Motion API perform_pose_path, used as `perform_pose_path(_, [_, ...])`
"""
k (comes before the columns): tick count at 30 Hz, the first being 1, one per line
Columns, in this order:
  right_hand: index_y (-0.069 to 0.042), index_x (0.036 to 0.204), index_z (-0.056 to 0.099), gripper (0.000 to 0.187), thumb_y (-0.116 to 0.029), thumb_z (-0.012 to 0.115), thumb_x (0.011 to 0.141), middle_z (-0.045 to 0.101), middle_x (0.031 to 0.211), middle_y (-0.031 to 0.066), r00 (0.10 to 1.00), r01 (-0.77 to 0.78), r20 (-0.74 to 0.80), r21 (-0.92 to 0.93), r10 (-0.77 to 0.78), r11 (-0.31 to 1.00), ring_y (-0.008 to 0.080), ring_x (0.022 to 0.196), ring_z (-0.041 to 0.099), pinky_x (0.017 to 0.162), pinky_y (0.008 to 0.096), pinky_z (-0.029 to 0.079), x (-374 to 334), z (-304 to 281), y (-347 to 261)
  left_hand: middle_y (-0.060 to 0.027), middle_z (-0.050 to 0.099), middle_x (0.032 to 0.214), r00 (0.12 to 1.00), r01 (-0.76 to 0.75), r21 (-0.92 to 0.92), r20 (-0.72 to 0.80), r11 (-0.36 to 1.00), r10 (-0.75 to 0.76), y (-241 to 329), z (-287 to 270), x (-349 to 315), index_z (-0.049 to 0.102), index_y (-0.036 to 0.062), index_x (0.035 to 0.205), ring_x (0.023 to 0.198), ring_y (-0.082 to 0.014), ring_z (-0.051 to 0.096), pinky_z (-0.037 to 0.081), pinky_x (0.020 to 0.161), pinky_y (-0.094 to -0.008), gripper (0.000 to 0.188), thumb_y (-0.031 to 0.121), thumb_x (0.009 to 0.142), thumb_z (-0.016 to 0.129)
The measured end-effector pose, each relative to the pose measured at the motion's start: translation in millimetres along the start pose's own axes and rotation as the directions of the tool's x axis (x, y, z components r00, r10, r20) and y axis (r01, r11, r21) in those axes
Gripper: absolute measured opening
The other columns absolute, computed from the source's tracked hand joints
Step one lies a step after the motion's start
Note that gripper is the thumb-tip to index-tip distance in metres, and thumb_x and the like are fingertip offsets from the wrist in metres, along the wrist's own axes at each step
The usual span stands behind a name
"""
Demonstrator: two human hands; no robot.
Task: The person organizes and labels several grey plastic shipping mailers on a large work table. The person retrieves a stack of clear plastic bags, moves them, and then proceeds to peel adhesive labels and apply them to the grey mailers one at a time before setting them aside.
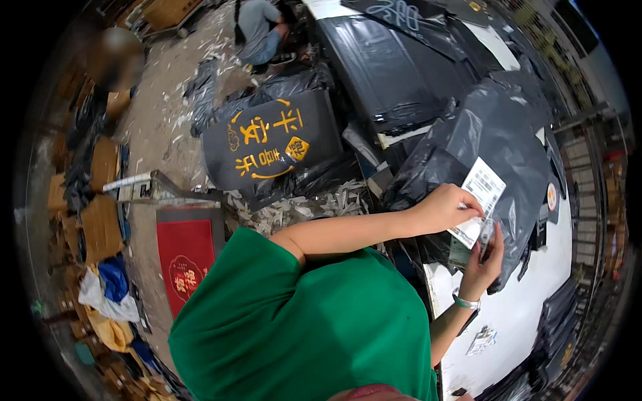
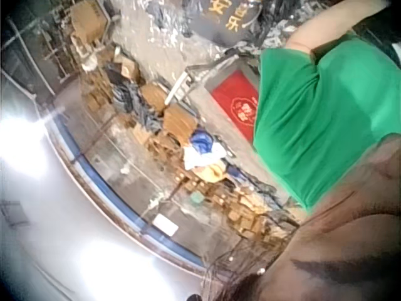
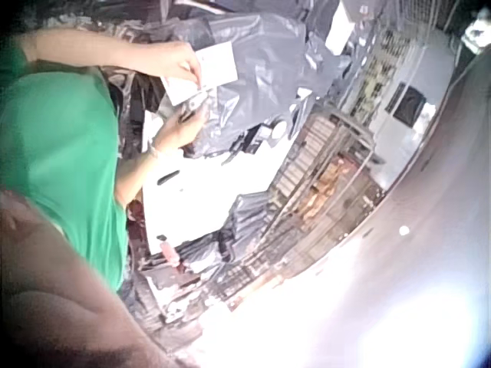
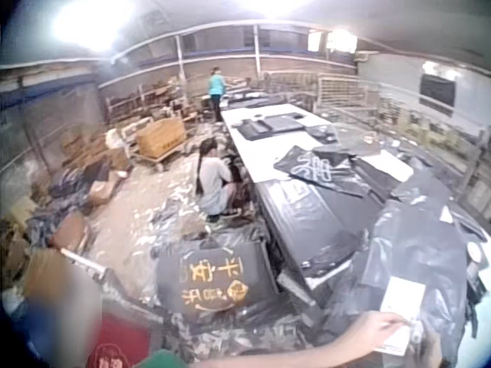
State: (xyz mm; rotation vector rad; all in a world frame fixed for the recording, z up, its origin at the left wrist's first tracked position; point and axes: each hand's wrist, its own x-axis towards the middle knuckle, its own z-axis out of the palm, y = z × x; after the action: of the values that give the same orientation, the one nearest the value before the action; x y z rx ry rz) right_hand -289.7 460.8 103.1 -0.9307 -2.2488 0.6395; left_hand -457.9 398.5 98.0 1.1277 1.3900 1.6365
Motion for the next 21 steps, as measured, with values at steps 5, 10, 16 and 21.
perform_pose_path(5, [0.001,0.113,0.053,0.031,0.006,0.046,0.082,0.057,0.099,0.0068,0.959,-0.022,-0.272,0.211,0.08,0.977,0.0121,0.086,0.052,0.076,0.0226,0.04,18,-32,5,-0.0137,0.065,0.084,0.999,-0.036,0.041,-0.036,0.998,0.038,8,-10,-13,0.065,0.0011,0.089,0.076,-0.0193,0.064,0.048,0.069,-0.027,0.017,0.008,0.075,0.06])
perform_pose_path(10, [0.0,0.119,0.048,0.04,0.001,0.053,0.08,0.043,0.107,0.0056,0.963,0.029,-0.261,0.354,0.068,0.935,0.0175,0.1,0.048,0.088,0.0289,0.038,9,-17,-50,-0.0123,0.065,0.087,0.967,0.007,-0.171,0.253,0.985,0.037,26,-6,-26,0.064,-0.0019,0.09,0.085,-0.0172,0.061,0.044,0.08,-0.0277,0.021,0.009,0.071,0.064])
perform_pose_path(16, [0.0,0.121,0.045,0.044,0.002,0.055,0.078,0.043,0.108,0.0072,0.955,0.078,-0.295,0.238,-0.004,0.968,0.0187,0.103,0.047,0.089,0.0305,0.039,11,-14,-58,-0.0102,0.065,0.088,0.976,0.073,-0.196,0.217,0.978,-0.029,26,-22,-31,0.065,-0.0004,0.091,0.086,-0.013,0.059,0.042,0.081,-0.026,0.02,0.009,0.073,0.064])
perform_pose_path(21, [0.002,0.119,0.046,0.049,0.005,0.059,0.072,0.043,0.106,0.01,0.932,0.084,-0.361,0.261,0.017,0.962,0.0219,0.101,0.048,0.088,0.0314,0.039,8,-19,-57,-0.0084,0.066,0.086,0.973,0.132,-0.132,0.208,0.982,-0.103,35,-17,-28,0.065,-0.0007,0.088,0.083,-0.012,0.059,0.044,0.079,-0.0252,0.018,0.009,0.073,0.066])
